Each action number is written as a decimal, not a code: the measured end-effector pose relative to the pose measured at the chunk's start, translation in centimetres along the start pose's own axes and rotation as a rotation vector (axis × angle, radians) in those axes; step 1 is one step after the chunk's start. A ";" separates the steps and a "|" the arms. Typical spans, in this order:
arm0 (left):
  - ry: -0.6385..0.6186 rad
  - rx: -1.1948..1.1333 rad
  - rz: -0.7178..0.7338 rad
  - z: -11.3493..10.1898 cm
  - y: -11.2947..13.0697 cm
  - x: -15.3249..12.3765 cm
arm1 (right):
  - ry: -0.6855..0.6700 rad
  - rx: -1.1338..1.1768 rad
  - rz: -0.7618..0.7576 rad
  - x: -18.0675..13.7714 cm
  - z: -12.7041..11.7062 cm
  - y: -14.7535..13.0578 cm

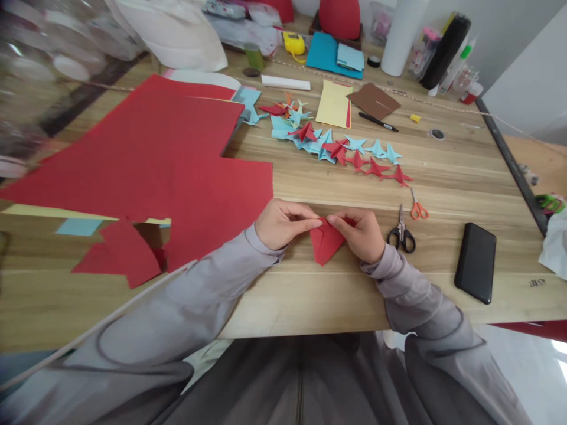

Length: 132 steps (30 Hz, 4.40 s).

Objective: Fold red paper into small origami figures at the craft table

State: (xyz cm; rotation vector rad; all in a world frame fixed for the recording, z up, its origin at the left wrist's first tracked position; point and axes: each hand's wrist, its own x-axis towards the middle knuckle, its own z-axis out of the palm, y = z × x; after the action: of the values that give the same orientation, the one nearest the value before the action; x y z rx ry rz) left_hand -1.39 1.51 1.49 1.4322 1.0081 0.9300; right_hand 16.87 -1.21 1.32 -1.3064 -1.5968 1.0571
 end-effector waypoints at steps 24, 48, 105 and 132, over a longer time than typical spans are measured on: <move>0.032 -0.174 -0.136 0.4 0.3 -0.2 | 0.049 0.162 0.075 0.2 -0.1 -0.2; 0.024 0.067 0.041 0.9 0.0 -0.7 | -0.079 0.169 0.077 -0.1 0.4 -0.6; 0.024 -0.021 -0.071 0.8 -0.1 -0.4 | -0.146 0.072 0.076 0.0 0.1 -0.2; 0.029 0.026 -0.070 0.9 -0.3 -0.2 | -0.098 0.065 0.108 0.2 0.3 0.0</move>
State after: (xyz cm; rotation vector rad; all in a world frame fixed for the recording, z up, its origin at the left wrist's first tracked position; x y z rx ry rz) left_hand -0.61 0.99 1.07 1.3997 1.0887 0.8925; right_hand 16.51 -1.02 1.27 -1.3276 -1.5640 1.2457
